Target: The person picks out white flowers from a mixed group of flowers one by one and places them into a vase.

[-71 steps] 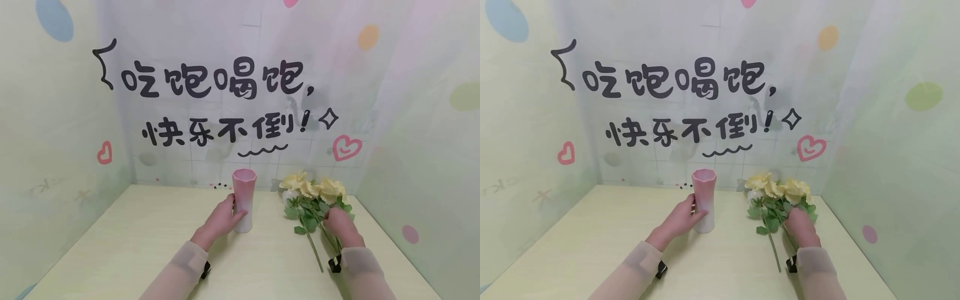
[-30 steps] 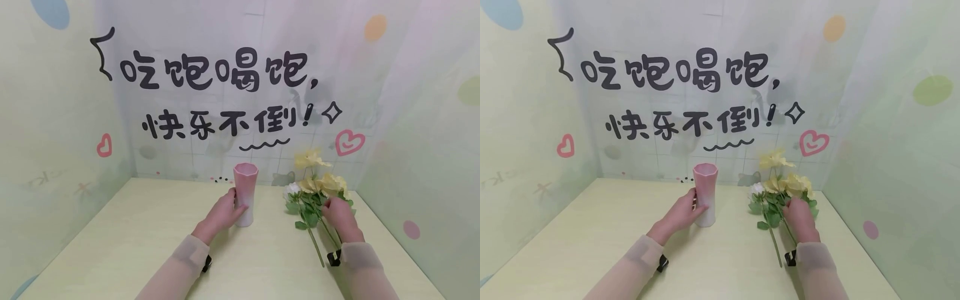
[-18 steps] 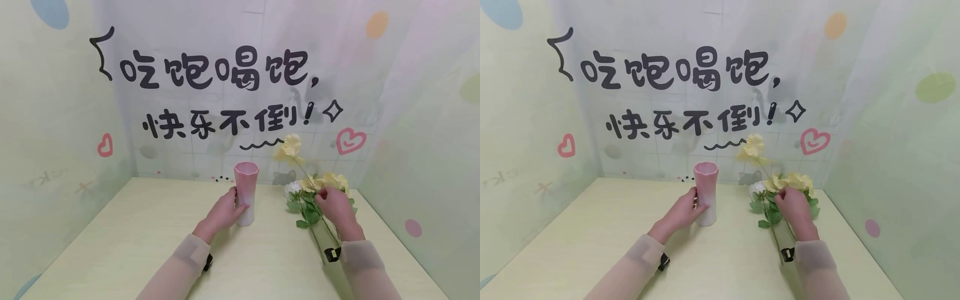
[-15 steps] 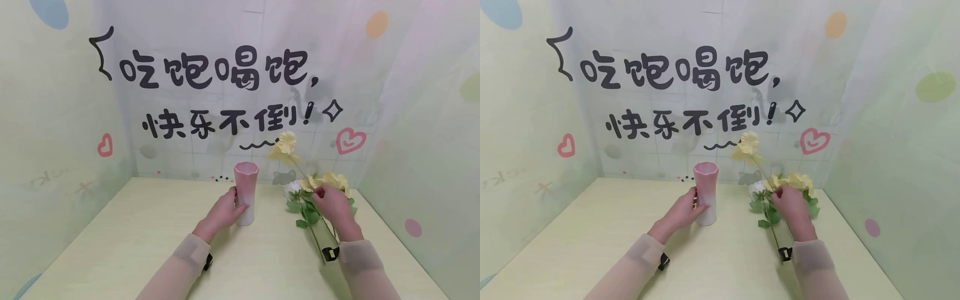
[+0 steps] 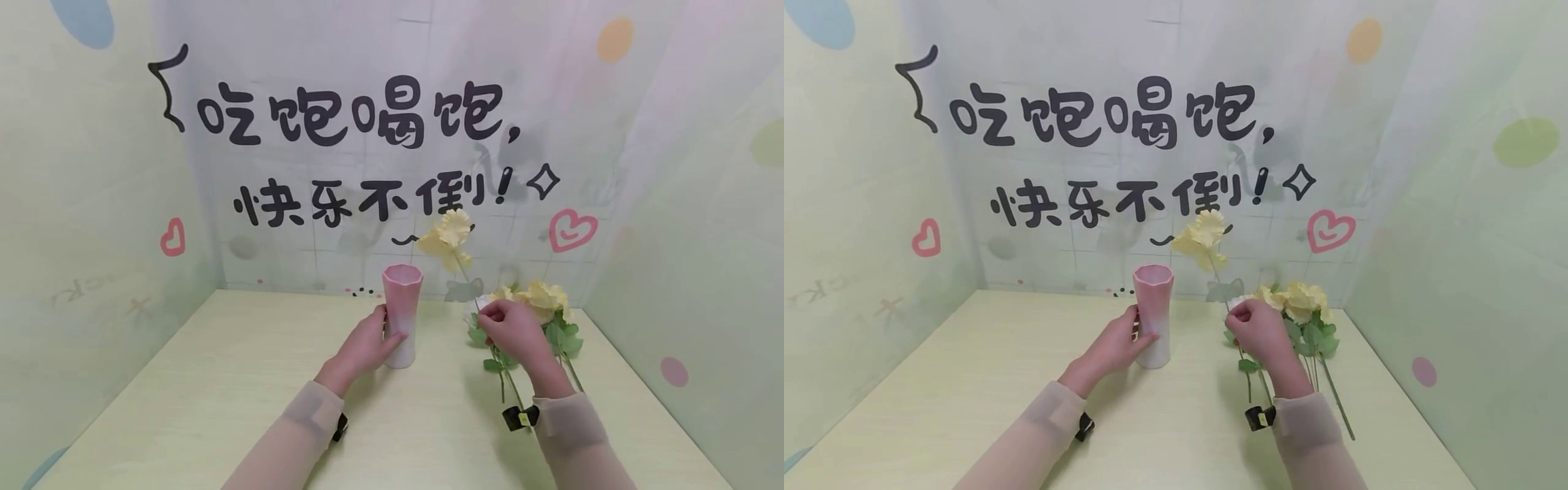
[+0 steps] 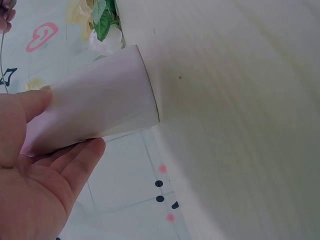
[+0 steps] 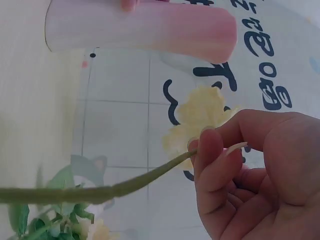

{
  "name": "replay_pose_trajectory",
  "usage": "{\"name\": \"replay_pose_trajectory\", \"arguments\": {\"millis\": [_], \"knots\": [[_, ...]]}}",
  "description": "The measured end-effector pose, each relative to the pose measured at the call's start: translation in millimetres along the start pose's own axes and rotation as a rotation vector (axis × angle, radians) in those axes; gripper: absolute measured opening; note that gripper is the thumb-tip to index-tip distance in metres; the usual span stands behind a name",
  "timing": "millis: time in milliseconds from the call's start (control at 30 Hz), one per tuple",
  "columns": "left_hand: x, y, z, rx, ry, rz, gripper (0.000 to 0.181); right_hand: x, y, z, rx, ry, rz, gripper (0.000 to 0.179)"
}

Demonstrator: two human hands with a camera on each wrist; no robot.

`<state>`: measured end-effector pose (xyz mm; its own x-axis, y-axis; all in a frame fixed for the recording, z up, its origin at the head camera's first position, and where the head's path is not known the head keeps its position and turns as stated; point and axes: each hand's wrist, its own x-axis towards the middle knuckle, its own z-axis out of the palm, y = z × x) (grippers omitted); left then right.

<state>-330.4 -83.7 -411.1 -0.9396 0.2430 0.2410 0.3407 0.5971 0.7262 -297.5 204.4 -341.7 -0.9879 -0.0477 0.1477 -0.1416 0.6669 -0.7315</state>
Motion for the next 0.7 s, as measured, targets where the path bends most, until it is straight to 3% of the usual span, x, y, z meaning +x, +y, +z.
{"name": "replay_pose_trajectory", "arguments": {"millis": [200, 467, 700], "knots": [[1.0, -2.1, 0.4, 0.004, 0.007, 0.023, 0.066, -1.3, -3, 22, 0.052, -0.061, 0.035, 0.019], [1.4, -3.3, 1.3, 0.015, 0.013, 0.039, 0.066, 4.2, 15, 47, 0.058, -0.089, 0.066, 0.011], [1.6, -3.9, 1.3, 0.015, 0.017, 0.043, 0.065, 7.9, 23, 43, 0.042, -0.089, 0.081, 0.029]]}}
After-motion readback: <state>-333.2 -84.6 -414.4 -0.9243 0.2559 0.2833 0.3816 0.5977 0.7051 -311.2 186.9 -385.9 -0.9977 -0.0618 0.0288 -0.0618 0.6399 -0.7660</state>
